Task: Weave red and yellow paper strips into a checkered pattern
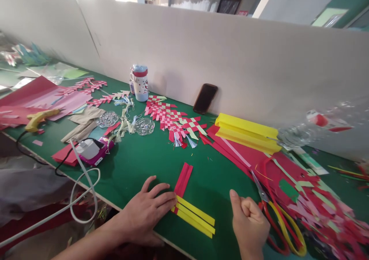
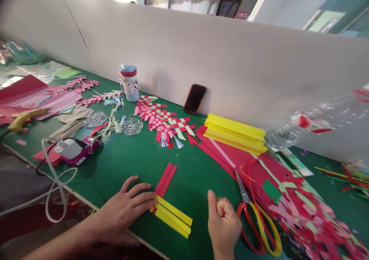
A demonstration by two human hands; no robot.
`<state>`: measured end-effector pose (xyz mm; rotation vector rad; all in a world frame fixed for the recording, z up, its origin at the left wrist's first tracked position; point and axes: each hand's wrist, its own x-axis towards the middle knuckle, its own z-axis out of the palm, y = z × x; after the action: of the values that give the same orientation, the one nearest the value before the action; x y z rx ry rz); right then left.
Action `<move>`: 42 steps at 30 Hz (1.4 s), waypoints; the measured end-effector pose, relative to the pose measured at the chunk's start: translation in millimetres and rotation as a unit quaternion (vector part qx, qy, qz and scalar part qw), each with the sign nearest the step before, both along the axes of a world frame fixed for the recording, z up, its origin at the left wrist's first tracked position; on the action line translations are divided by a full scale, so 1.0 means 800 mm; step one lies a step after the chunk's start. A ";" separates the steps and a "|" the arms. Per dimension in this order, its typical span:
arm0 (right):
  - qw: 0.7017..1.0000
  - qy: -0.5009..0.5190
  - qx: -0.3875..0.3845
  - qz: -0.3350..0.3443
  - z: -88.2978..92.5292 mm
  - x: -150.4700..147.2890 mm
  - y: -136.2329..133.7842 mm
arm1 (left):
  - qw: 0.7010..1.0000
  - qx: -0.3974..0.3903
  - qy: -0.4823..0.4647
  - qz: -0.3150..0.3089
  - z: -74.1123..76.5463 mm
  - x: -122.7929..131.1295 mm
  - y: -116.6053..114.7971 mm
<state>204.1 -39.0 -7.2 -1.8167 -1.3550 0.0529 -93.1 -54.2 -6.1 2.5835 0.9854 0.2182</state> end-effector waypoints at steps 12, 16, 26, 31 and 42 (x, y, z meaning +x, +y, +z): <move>0.999 -0.035 0.004 -0.006 -0.009 -0.002 -0.004 | 1.000 -0.005 0.013 -0.008 0.001 0.000 0.003; 0.985 -0.057 -0.083 0.139 -0.004 -0.013 -0.016 | 1.000 0.002 -0.004 -0.004 0.000 0.000 0.002; 0.925 -0.205 -0.159 0.276 -0.005 -0.037 -0.045 | 0.999 0.047 0.001 -0.014 -0.005 -0.001 0.001; 0.920 -0.186 -0.149 0.310 0.007 -0.056 -0.022 | 0.998 0.058 0.001 0.006 -0.001 0.000 0.000; 0.845 -0.222 -0.173 0.454 0.044 -0.096 0.041 | 0.993 0.120 0.000 0.014 -0.011 0.000 0.000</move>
<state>127.6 -6.6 27.6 -1.3145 -2.5905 0.4223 -92.9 -54.0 -15.3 2.7856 1.0542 0.3651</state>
